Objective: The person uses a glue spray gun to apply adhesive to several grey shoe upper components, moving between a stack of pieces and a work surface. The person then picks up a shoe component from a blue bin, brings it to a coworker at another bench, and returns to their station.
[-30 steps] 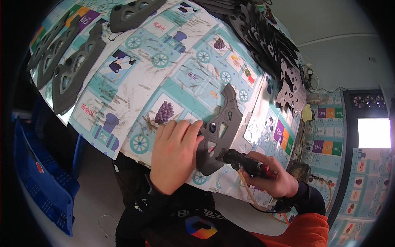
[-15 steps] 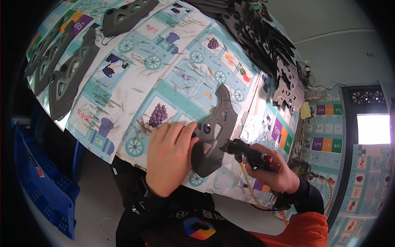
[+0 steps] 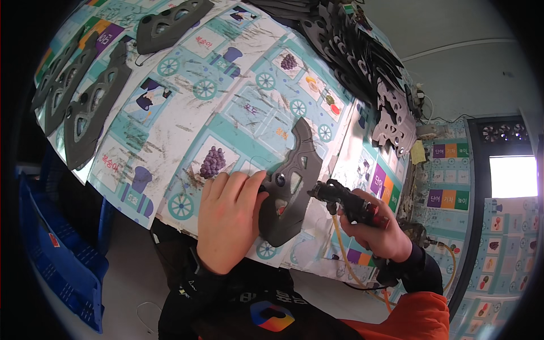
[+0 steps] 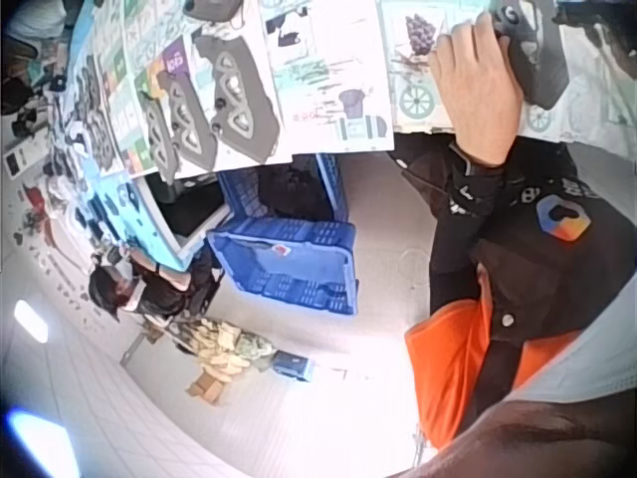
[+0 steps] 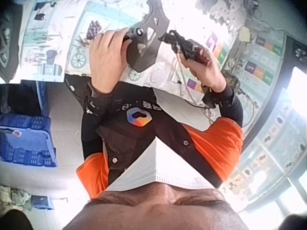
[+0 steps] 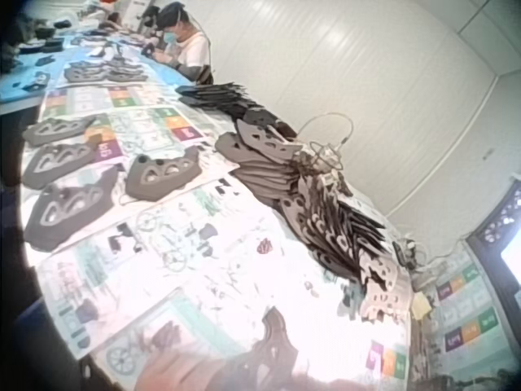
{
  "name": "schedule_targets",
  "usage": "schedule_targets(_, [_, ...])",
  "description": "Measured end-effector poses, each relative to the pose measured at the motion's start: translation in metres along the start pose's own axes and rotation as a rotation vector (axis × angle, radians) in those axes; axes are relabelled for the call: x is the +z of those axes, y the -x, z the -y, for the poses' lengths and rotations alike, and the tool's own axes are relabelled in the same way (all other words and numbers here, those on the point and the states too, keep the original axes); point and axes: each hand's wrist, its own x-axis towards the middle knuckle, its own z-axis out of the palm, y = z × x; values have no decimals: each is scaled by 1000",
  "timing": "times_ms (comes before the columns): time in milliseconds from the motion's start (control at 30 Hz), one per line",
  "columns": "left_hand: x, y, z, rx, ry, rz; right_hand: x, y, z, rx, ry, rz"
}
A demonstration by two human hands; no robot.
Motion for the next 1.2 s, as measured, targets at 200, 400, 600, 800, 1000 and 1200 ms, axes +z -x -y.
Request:
schedule_targets(200, [0,0,-1,-6,9,5,-4,-6,3,49,-29,11])
schedule_targets(400, [-1,0,-1,-9,4,9,-6,-11,3,98,-38,-23])
schedule_targets(600, [0,-1,-1,-12,-2,12,-8,-16,1,62,-84,-44])
schedule_targets(800, [-3,-2,-2,-24,8,30,-9,-21,2,60,-113,-56])
schedule_targets(1000, [-3,-2,-2,-24,13,29,-8,-26,1,36,-161,-83])
schedule_targets(1200, [-3,-2,-2,-25,12,26,-7,-29,4,43,-153,-112])
